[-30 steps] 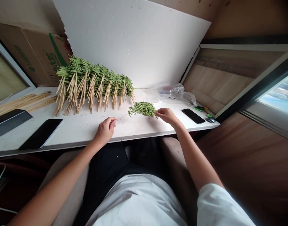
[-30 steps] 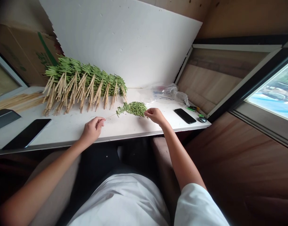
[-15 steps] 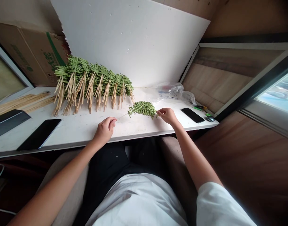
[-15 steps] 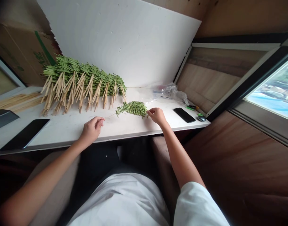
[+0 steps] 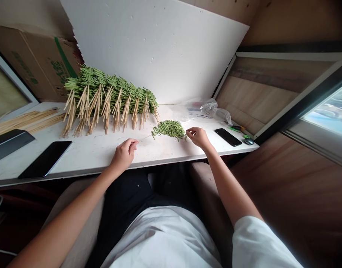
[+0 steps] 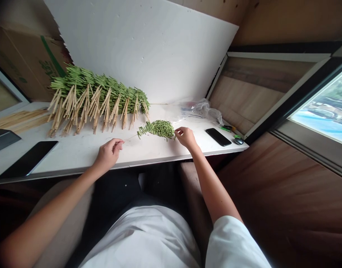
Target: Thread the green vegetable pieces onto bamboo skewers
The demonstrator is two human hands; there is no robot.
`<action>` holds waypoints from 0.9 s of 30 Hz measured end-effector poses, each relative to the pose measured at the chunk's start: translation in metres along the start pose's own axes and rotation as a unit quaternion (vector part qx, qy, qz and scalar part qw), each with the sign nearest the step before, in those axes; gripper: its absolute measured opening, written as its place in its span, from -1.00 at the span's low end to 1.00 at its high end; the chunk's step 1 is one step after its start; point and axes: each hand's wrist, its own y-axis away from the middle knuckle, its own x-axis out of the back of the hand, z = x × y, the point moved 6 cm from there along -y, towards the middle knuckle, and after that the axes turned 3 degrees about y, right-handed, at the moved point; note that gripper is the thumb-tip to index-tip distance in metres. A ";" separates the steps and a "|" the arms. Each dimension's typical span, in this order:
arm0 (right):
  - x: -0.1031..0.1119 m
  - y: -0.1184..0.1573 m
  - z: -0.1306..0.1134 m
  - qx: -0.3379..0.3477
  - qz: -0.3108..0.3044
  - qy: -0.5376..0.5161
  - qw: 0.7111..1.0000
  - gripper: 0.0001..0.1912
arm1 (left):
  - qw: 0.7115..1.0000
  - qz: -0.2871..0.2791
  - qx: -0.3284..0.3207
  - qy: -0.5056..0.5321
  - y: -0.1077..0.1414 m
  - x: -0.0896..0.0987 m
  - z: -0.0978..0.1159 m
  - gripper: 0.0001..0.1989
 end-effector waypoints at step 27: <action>-0.024 -0.023 -0.020 -0.054 -0.074 0.028 0.995 -0.90 | 1.000 0.007 -0.011 -0.008 0.000 0.001 0.001 -0.77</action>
